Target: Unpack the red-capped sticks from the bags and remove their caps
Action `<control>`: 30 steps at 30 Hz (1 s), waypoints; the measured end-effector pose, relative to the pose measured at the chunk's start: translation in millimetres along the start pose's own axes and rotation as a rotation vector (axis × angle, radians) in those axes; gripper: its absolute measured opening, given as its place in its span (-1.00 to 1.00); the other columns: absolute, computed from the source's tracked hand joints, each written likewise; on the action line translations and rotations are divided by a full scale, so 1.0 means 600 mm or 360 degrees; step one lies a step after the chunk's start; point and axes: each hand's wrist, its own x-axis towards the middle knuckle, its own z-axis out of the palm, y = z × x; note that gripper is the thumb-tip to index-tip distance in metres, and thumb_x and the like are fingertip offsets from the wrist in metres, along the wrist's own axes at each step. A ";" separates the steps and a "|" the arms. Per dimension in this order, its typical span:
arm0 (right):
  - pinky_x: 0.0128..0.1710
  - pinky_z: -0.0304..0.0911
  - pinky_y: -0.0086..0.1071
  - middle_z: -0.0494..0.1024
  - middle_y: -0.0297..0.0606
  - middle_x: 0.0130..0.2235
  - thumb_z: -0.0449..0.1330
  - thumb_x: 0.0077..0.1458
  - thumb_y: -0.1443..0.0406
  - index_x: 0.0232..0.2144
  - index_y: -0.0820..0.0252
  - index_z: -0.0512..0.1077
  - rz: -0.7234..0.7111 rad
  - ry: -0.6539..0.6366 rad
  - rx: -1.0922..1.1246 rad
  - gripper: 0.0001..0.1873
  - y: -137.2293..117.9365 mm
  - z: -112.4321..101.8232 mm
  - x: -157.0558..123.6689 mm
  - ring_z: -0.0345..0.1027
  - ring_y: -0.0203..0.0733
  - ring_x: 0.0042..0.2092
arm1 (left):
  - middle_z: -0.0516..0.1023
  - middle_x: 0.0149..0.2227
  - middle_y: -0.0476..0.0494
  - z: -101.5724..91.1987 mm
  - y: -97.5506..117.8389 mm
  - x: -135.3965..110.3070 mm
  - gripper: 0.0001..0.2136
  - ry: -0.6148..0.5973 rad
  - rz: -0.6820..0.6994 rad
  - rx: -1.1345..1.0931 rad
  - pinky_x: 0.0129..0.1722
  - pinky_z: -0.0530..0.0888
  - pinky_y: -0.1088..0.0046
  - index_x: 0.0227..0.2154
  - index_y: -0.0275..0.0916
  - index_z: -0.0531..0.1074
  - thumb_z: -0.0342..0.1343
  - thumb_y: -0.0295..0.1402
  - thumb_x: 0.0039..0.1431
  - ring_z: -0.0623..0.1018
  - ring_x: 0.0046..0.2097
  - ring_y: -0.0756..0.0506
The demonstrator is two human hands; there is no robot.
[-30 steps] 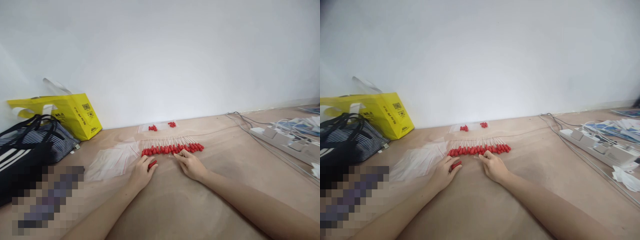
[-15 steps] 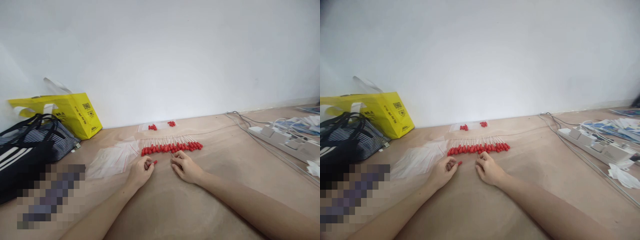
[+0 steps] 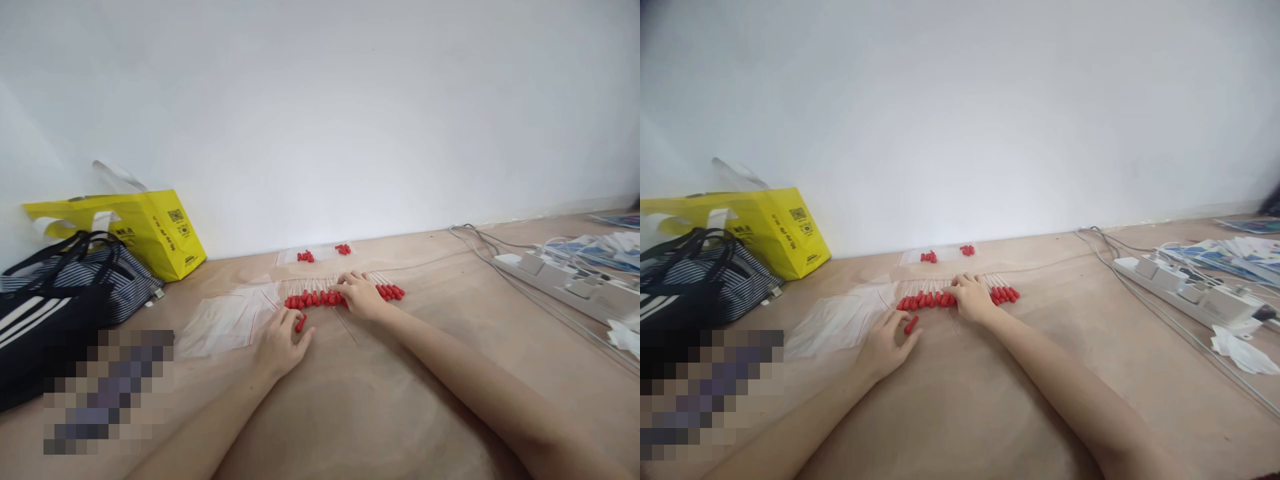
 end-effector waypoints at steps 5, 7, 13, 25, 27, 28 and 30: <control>-0.23 -0.09 -0.25 0.37 -0.20 -0.15 0.00 0.05 0.38 -0.26 0.04 0.44 -0.0231 -0.0086 -0.0211 -0.73 0.012 0.002 0.020 0.10 -0.12 -0.13 | 0.39 -0.34 -0.12 0.018 0.050 -0.004 -0.75 -0.0188 0.0244 -0.0072 -0.24 0.35 0.30 -0.33 -0.23 0.30 0.03 -0.16 0.00 0.38 -0.25 -0.13; -0.22 -0.09 -0.25 0.39 -0.20 -0.17 0.01 0.05 0.35 -0.30 0.09 0.44 -0.0328 -0.0069 -0.0246 -0.77 0.017 0.003 0.021 0.10 -0.12 -0.15 | 0.40 -0.29 -0.14 0.032 0.069 -0.001 -0.66 -0.0210 0.0169 -0.0100 -0.23 0.34 0.26 -0.28 -0.23 0.30 0.05 -0.10 -0.04 0.37 -0.22 -0.16; -0.26 -0.07 -0.29 0.44 -0.22 -0.26 0.05 0.02 0.39 -0.38 0.17 0.38 -0.0520 -0.0075 -0.0331 -0.88 0.021 0.000 0.027 0.13 -0.15 -0.20 | 0.41 -0.25 -0.16 0.056 0.084 0.007 -0.70 -0.0248 0.0084 -0.0109 -0.18 0.32 0.21 -0.29 -0.23 0.30 0.06 -0.14 -0.03 0.35 -0.17 -0.19; -0.19 -0.03 -0.33 0.42 -0.19 -0.35 -0.09 0.14 0.39 -0.33 0.25 0.33 -0.0433 0.0354 -0.0235 -0.80 0.019 -0.006 -0.011 0.16 -0.19 -0.27 | 0.34 -0.17 -0.16 0.056 0.080 0.011 -0.68 -0.0317 0.0154 -0.0085 -0.10 0.30 0.18 -0.12 -0.14 0.32 0.00 -0.22 0.05 0.31 -0.08 -0.18; -0.25 -0.02 -0.35 0.42 -0.21 -0.37 -0.12 0.17 0.35 -0.32 0.23 0.34 -0.0313 0.0451 -0.0164 -0.76 0.018 -0.006 -0.037 0.18 -0.23 -0.33 | 0.33 -0.17 -0.17 0.053 0.078 0.009 -0.74 -0.0319 0.0149 -0.0096 -0.09 0.30 0.17 -0.19 -0.16 0.36 0.00 -0.22 0.05 0.31 -0.08 -0.18; -0.28 -0.02 -0.35 0.43 -0.23 -0.39 -0.12 0.17 0.33 -0.31 0.23 0.34 -0.0264 0.0466 -0.0130 -0.76 0.019 -0.006 -0.051 0.19 -0.24 -0.36 | 0.33 -0.17 -0.17 0.050 0.078 0.006 -0.75 -0.0321 0.0152 -0.0113 -0.09 0.30 0.18 -0.20 -0.17 0.36 -0.01 -0.23 0.06 0.31 -0.08 -0.18; -0.30 -0.02 -0.35 0.44 -0.23 -0.38 -0.10 0.17 0.32 -0.28 0.22 0.35 -0.0210 0.0437 -0.0060 -0.76 0.022 -0.007 -0.078 0.20 -0.26 -0.39 | 0.33 -0.16 -0.18 0.041 0.076 -0.002 -0.74 -0.0342 0.0176 -0.0165 -0.09 0.31 0.19 -0.19 -0.18 0.34 -0.01 -0.24 0.06 0.32 -0.07 -0.17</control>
